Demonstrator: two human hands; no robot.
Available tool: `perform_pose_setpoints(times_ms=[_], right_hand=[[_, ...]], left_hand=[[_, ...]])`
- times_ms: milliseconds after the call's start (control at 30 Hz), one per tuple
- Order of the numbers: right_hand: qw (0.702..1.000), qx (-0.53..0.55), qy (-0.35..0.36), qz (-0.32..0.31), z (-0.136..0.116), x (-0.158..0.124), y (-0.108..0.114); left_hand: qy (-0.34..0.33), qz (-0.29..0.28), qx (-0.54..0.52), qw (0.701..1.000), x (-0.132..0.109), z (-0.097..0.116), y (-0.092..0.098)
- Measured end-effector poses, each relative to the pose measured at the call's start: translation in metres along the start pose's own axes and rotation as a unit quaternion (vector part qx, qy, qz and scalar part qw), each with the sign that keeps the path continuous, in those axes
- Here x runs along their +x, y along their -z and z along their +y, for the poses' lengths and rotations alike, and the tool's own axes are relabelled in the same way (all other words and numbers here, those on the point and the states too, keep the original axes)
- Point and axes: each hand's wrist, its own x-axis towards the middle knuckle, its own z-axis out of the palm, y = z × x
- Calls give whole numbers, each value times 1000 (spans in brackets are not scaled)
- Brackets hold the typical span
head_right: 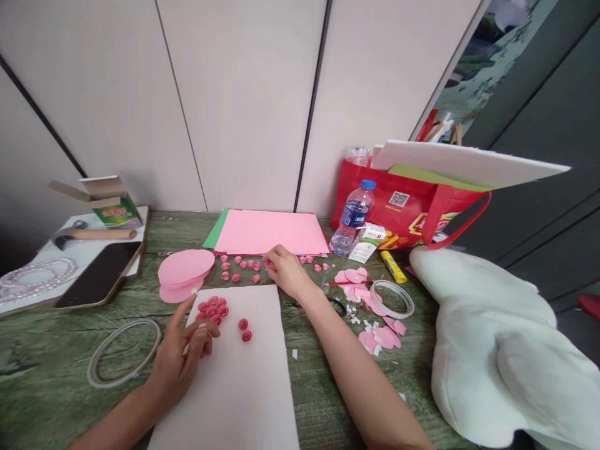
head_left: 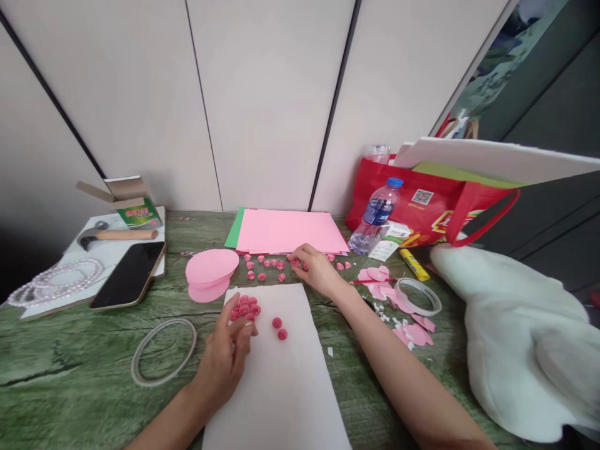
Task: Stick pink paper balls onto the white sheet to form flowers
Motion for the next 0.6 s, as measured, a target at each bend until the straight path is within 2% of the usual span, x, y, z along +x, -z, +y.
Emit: perform_pose_setpoints(times_ms=[200,333,500,600], right_hand=[[1000,-5,1,-30,-13,0,15],[997,36,0,-68,-20,1,24],[973,146,-38,-174,-38,-1,33],[952,168,-35,-254,-48,-2,33]], left_hand=[[-18,-2,6,1000,-1,-3,0],[-15,-6,0,1000,-2,-4,0],[-22,-3,1,1000,0,-2,0],[-19,-3,-5,1000,0,-2,0]])
